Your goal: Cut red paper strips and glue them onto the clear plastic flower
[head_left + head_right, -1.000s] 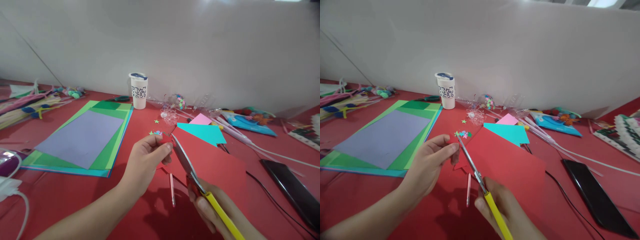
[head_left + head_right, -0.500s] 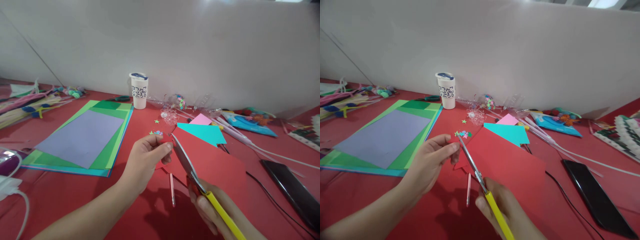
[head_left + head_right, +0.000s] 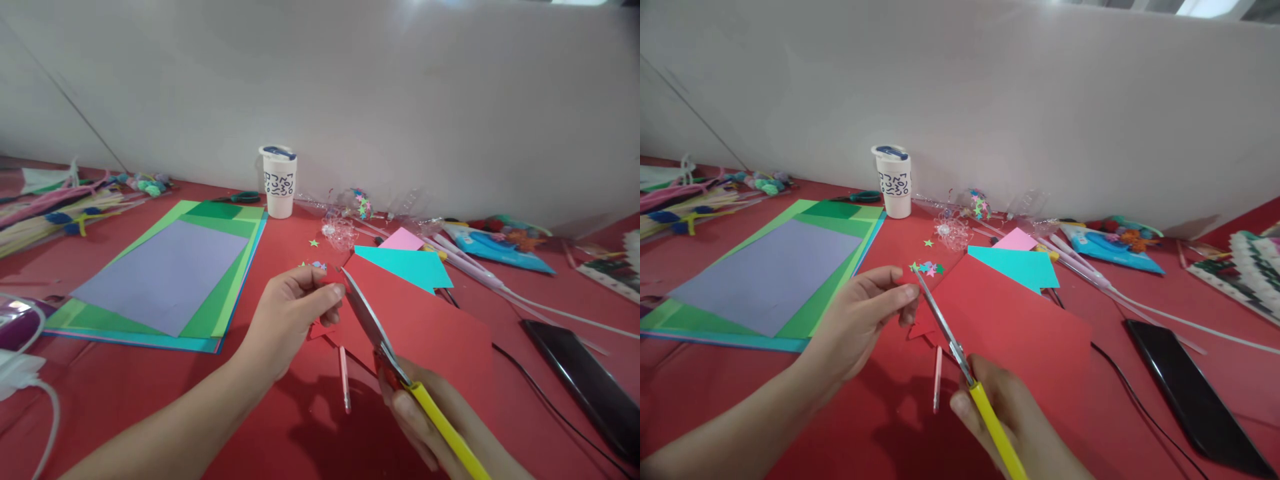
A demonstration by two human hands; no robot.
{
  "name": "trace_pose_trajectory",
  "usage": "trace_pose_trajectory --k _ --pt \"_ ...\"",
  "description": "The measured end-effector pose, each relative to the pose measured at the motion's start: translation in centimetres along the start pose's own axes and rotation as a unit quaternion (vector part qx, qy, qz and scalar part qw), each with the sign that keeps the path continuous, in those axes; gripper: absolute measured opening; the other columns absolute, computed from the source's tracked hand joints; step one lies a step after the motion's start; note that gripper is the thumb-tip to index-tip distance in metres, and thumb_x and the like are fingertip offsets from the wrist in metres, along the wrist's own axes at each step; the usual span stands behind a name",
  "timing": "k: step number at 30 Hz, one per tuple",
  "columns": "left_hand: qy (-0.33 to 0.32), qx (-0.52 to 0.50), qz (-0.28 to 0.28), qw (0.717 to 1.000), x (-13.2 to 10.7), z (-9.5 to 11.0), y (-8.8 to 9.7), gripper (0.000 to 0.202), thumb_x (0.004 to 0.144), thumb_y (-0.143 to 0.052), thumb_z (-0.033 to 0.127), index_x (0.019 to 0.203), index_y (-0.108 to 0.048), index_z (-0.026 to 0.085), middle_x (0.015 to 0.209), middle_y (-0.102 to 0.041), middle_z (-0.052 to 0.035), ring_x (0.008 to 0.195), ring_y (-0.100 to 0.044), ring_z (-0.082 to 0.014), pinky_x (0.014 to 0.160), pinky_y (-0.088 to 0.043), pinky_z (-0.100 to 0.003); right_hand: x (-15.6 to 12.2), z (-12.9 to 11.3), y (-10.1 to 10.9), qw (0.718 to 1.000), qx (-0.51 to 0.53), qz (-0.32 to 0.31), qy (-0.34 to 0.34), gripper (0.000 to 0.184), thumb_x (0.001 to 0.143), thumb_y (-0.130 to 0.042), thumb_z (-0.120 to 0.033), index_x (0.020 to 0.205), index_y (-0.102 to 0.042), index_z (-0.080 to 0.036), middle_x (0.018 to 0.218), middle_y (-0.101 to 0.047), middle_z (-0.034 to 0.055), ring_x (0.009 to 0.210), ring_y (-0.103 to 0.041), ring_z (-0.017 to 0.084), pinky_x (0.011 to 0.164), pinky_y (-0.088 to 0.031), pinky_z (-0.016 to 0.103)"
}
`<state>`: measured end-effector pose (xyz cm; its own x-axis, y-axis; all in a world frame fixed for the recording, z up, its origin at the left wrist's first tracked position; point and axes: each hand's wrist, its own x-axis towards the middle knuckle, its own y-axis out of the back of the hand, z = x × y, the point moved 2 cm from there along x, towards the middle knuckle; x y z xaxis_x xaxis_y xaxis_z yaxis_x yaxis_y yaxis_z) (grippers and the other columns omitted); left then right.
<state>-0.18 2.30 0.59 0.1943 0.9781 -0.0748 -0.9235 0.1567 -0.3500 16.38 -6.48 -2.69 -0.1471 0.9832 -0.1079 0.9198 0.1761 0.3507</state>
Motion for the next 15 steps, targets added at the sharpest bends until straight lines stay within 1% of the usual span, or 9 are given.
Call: trace_pose_trajectory --k 7,12,15 --pt "-0.007 0.011 -0.007 1.0 0.23 -0.09 0.07 0.01 0.071 -0.065 0.018 0.064 -0.058 0.017 0.05 -0.057 0.006 0.048 -0.052 -0.0057 0.052 -0.043 -0.017 0.24 -0.06 0.41 1.0 0.009 -0.002 0.013 0.047 0.082 -0.046 -0.069 0.073 -0.047 -0.022 0.054 -0.039 -0.0041 0.045 -0.032 0.01 0.039 -0.025 0.023" --pt "-0.005 0.023 -0.005 1.0 0.19 0.02 0.23 0.009 0.071 -0.065 0.017 0.065 -0.058 0.016 0.051 -0.057 0.0062 0.048 -0.052 -0.0052 0.051 -0.042 -0.016 0.42 0.2 0.44 0.999 0.019 -0.027 -0.017 0.047 0.085 -0.045 -0.065 0.068 -0.04 -0.022 0.049 -0.032 -0.0069 0.04 -0.024 0.007 0.037 -0.016 0.024" --pt "0.001 0.025 -0.002 1.0 0.21 0.12 0.36 0.01 0.07 -0.067 0.018 0.068 -0.058 0.016 0.052 -0.058 0.0062 0.048 -0.052 -0.0055 0.051 -0.043 -0.017 0.39 0.38 0.31 0.999 0.024 -0.029 -0.034 0.047 0.085 -0.044 -0.066 0.069 -0.039 -0.022 0.048 -0.03 -0.008 0.038 -0.021 0.006 0.036 -0.013 0.025"
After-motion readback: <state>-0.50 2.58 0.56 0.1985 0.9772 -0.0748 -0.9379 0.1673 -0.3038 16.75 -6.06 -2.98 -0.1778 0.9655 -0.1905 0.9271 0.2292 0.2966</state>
